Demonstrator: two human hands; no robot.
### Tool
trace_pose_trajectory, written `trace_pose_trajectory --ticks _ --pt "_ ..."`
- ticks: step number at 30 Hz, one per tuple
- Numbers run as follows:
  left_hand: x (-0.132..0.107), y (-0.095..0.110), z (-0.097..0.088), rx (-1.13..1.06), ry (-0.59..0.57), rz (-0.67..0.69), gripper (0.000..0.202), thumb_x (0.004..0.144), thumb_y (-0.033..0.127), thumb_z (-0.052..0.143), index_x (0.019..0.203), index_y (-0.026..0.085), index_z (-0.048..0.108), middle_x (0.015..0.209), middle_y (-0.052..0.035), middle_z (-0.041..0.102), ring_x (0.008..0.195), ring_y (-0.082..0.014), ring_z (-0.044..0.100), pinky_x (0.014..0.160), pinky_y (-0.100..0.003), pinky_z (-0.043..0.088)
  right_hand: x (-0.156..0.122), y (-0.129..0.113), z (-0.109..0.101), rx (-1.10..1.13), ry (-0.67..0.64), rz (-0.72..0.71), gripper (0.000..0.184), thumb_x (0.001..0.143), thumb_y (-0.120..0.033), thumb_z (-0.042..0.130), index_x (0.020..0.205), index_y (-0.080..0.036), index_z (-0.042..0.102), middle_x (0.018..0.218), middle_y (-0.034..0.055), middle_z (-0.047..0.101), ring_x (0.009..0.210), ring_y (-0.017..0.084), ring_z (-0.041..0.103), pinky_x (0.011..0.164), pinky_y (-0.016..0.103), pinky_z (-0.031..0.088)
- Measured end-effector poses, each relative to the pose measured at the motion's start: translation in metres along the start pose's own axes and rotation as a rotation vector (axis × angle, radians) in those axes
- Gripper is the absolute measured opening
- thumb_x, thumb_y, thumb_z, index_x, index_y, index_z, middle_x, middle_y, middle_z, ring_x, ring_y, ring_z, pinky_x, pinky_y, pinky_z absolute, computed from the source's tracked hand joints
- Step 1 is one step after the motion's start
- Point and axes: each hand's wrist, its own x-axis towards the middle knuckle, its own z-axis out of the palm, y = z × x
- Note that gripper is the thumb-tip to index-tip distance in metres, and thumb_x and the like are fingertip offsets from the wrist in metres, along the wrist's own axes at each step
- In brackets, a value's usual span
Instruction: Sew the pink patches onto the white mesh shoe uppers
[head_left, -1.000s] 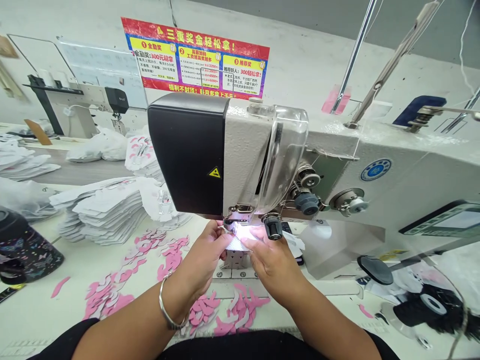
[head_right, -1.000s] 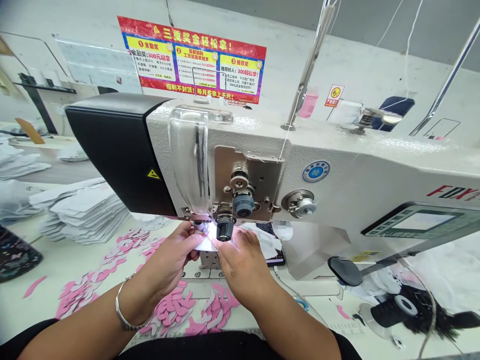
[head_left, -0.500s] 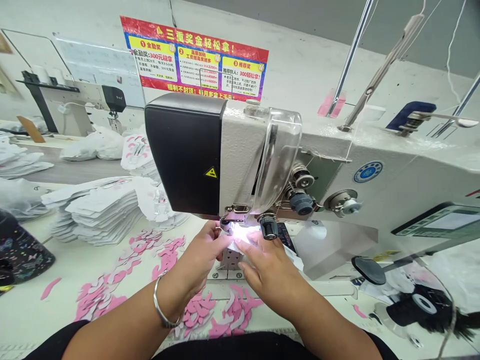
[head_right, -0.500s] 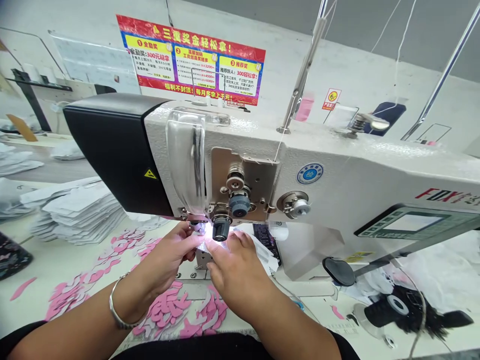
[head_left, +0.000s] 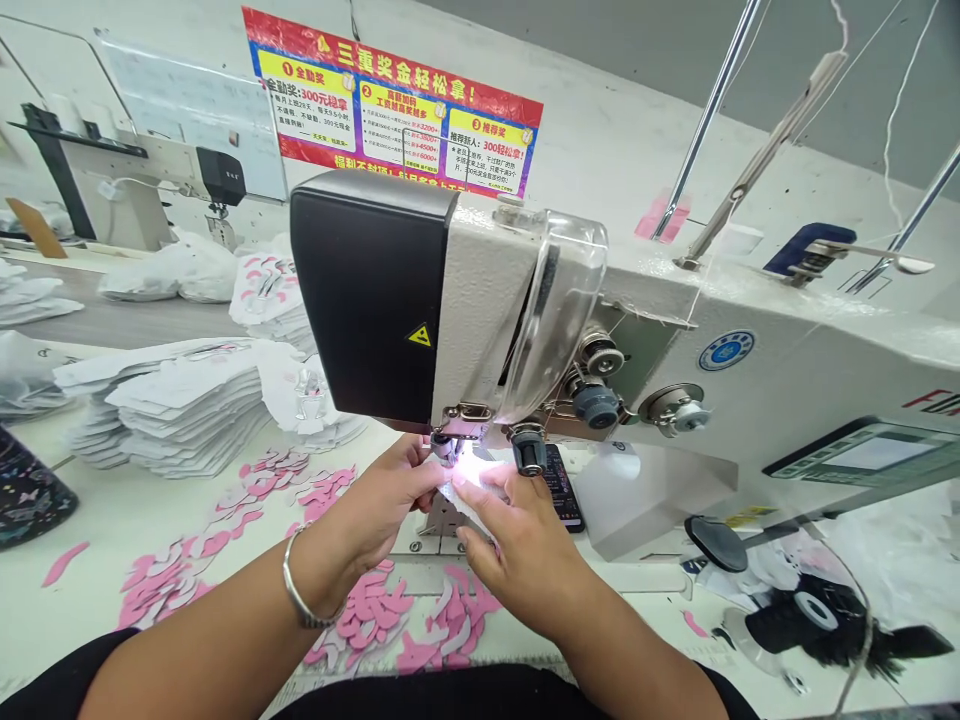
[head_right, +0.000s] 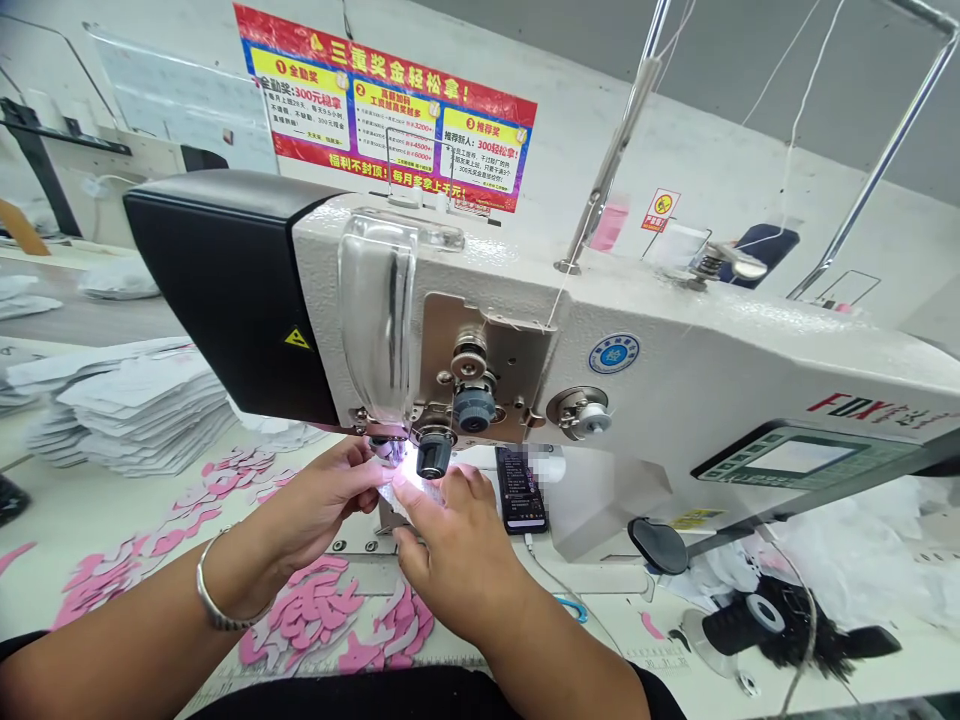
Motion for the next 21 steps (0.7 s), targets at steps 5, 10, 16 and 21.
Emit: trace_pose_trajectory --ticks 5,10,16,21 --pt "-0.001 -0.002 -0.006 -0.065 -0.029 -0.015 0.018 0.071 0.021 0.075 0.073 0.019 0.057 0.071 0.0035 0.051 0.058 -0.0085 0.044 0.052 -0.021 0.039 -0.002 0.000 0.009 0.008 0.079 0.007 0.047 0.091 -0.028 0.060 0.137 -0.031 0.055 0.113 0.0128 0.056 0.104 0.030 0.052 0.094 0.056 0.047" --pt "0.007 -0.005 -0.008 -0.106 -0.001 -0.038 0.020 0.068 0.022 0.076 0.072 0.018 0.057 0.066 0.0028 0.051 0.055 -0.0090 0.045 0.049 -0.020 0.038 0.003 0.001 0.024 0.026 0.188 0.026 0.040 0.090 -0.026 0.059 0.130 -0.029 0.061 0.107 0.0112 0.056 0.099 0.027 0.053 0.091 0.049 0.047" --pt "0.017 -0.002 -0.007 -0.126 -0.069 0.008 0.023 0.071 0.030 0.076 0.064 0.015 0.060 0.055 0.0019 0.044 0.048 -0.0081 0.036 0.043 -0.020 0.026 0.012 0.006 0.044 0.022 0.307 0.059 0.036 0.090 -0.023 0.056 0.125 -0.025 0.064 0.112 0.0117 0.057 0.110 0.029 0.052 0.099 0.051 0.042" --pt "0.021 -0.005 -0.008 -0.134 -0.074 0.038 0.024 0.071 0.029 0.077 0.062 0.016 0.060 0.054 0.0020 0.043 0.048 -0.0088 0.037 0.043 -0.022 0.024 0.014 0.008 0.050 0.061 0.393 0.032 0.031 0.090 -0.024 0.056 0.121 -0.024 0.065 0.113 0.0106 0.058 0.115 0.029 0.050 0.101 0.050 0.041"
